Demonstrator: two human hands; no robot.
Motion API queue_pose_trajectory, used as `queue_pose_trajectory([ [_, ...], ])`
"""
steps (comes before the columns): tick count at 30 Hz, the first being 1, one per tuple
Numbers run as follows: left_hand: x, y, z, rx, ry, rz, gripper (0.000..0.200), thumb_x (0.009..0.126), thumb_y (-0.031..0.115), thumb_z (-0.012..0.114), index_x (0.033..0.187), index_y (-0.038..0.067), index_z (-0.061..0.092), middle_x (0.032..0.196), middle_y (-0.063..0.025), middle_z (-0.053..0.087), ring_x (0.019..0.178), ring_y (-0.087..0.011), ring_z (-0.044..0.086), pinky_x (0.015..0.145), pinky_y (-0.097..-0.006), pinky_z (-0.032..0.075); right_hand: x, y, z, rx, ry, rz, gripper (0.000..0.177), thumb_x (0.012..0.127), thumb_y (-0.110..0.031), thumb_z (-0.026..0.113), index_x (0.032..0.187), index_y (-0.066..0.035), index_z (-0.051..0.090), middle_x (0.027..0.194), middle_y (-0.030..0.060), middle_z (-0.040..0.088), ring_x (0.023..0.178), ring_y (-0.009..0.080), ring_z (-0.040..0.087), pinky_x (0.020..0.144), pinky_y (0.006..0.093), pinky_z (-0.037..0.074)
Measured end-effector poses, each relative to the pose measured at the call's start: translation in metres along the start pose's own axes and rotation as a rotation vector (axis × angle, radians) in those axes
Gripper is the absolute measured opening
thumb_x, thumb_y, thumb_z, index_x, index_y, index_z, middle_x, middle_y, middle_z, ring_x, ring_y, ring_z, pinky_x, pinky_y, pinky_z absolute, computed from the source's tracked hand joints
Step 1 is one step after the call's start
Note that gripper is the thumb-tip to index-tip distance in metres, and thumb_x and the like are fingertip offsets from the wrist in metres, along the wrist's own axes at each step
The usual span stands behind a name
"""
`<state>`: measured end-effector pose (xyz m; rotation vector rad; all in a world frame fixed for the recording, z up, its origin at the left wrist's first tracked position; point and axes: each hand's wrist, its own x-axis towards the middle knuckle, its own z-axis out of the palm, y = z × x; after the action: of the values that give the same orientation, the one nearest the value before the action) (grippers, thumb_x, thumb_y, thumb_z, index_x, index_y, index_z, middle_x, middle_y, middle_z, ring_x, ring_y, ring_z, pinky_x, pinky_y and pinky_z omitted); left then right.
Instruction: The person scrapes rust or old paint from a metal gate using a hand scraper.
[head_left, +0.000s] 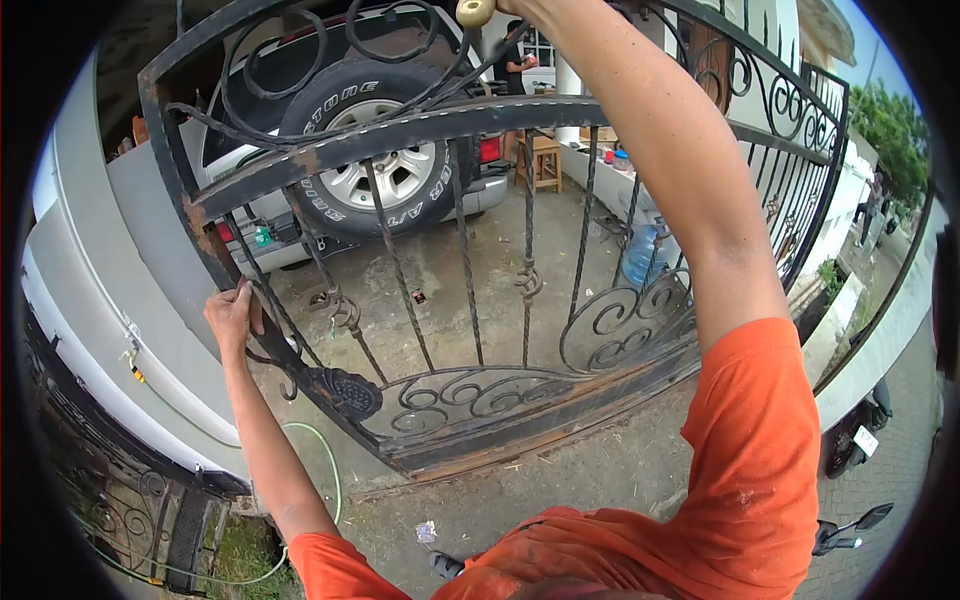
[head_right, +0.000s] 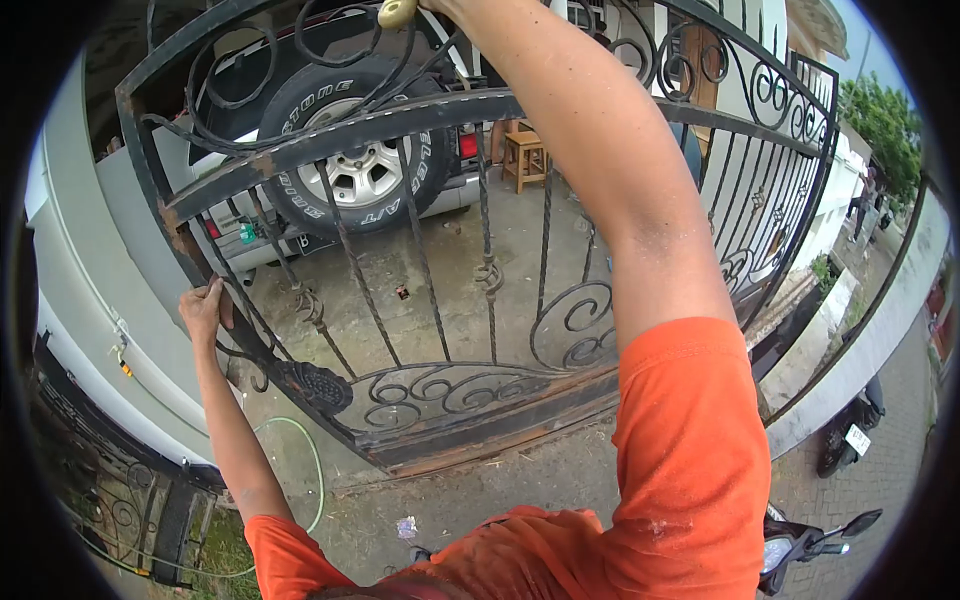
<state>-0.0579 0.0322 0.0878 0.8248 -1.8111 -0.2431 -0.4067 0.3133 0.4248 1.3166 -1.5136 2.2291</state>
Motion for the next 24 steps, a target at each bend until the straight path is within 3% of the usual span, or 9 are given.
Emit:
queue_pose_trajectory([
  [3,0.003,-0.008,0.001,-0.013,-0.013,-0.032,0.041,0.086,0.028,0.072,0.062,-0.005,0.067,0.048,-0.0095,0.058,0.047,-0.015,0.056,0.053,-0.0362,0.046,-0.053,-0.004,-0.016,0.201,-0.654,0.005,0.012,0.104,-0.02,0.049,0.105,-0.007,0.049,0.07,0.0039,0.052,0.048,0.0134,0.046,0.045,0.0326,0.048],
  [6,-0.001,-0.004,0.003,-0.078,0.007,-0.024,0.04,0.086,0.028,0.072,0.062,-0.004,0.068,0.048,-0.0093,0.059,0.047,-0.0151,0.056,0.053,-0.0355,0.046,-0.021,0.013,-0.042,0.825,-0.16,0.051,0.015,0.105,-0.023,0.046,0.097,-0.01,0.048,0.069,0.003,0.051,0.049,0.0145,0.048,0.046,0.0325,0.048],
  [8,-0.003,0.001,-0.001,-0.046,0.004,-0.028,0.041,0.087,0.028,0.071,0.062,-0.004,0.068,0.048,-0.0089,0.059,0.047,-0.0147,0.056,0.053,-0.0354,0.047,-0.022,0.016,-0.069,0.78,0.124,-0.12,0.024,0.106,-0.026,0.043,0.09,-0.008,0.047,0.068,0.0041,0.051,0.049,0.0166,0.049,0.046,0.0327,0.048],
  [10,-0.006,0.011,-0.004,-0.031,-0.022,-0.053,0.041,0.087,0.029,0.07,0.062,-0.003,0.069,0.048,-0.009,0.06,0.048,-0.0149,0.058,0.054,-0.0351,0.048,-0.021,0.026,-0.083,0.602,0.363,-0.164,0.027,0.104,-0.024,0.04,0.086,-0.006,0.048,0.064,0.0053,0.047,0.048,0.0187,0.051,0.044,0.0341,0.047],
  [14,-0.003,0.008,-0.003,-0.025,-0.02,-0.042,0.04,0.086,0.029,0.07,0.062,-0.003,0.07,0.049,-0.0096,0.061,0.048,-0.0161,0.059,0.055,-0.0349,0.05,0.011,0.072,-0.084,0.598,0.342,0.027,0.019,0.101,-0.017,0.043,0.091,-0.003,0.051,0.063,0.0088,0.055,0.05,0.0214,0.056,0.046,0.0371,0.05],
  [18,0.001,-0.007,0.002,-0.038,0.0,-0.006,0.039,0.085,0.029,0.071,0.061,-0.002,0.07,0.049,-0.01,0.062,0.049,-0.017,0.06,0.057,-0.0344,0.05,-0.103,0.018,-0.037,-0.075,-0.464,-0.084,0.025,0.105,-0.023,0.049,0.113,0.0,0.048,0.079,0.0074,0.058,0.059,0.0128,0.055,0.05,0.0308,0.051],
  [22,-0.005,0.018,-0.01,-0.03,-0.074,-0.081,0.038,0.085,0.03,0.072,0.064,-0.003,0.071,0.049,-0.0111,0.061,0.05,-0.0177,0.06,0.057,-0.0369,0.049,-0.084,0.027,-0.053,-0.07,-0.095,-0.084,0.023,0.102,-0.019,0.053,0.113,0.0,0.058,0.09,0.0135,0.069,0.069,0.0244,0.067,0.059,0.0385,0.056],
  [23,-0.003,0.008,-0.007,-0.035,-0.073,-0.083,0.038,0.085,0.03,0.072,0.064,-0.003,0.071,0.049,-0.0111,0.061,0.05,-0.0177,0.06,0.057,-0.0369,0.049,-0.084,0.025,-0.062,-0.16,-0.027,-0.287,0.015,0.098,-0.013,0.045,0.1,-0.002,0.055,0.07,0.015,0.065,0.054,0.027,0.063,0.051,0.0412,0.053],
  [24,0.001,-0.006,-0.002,-0.014,-0.035,-0.05,0.039,0.084,0.03,0.073,0.064,-0.003,0.07,0.05,-0.0117,0.06,0.05,-0.0181,0.058,0.056,-0.0377,0.048,-0.074,0.028,-0.074,-0.678,0.071,-0.368,0.018,0.095,-0.013,0.049,0.108,-0.003,0.056,0.077,0.0197,0.069,0.059,0.0339,0.067,0.06,0.0444,0.056],
])
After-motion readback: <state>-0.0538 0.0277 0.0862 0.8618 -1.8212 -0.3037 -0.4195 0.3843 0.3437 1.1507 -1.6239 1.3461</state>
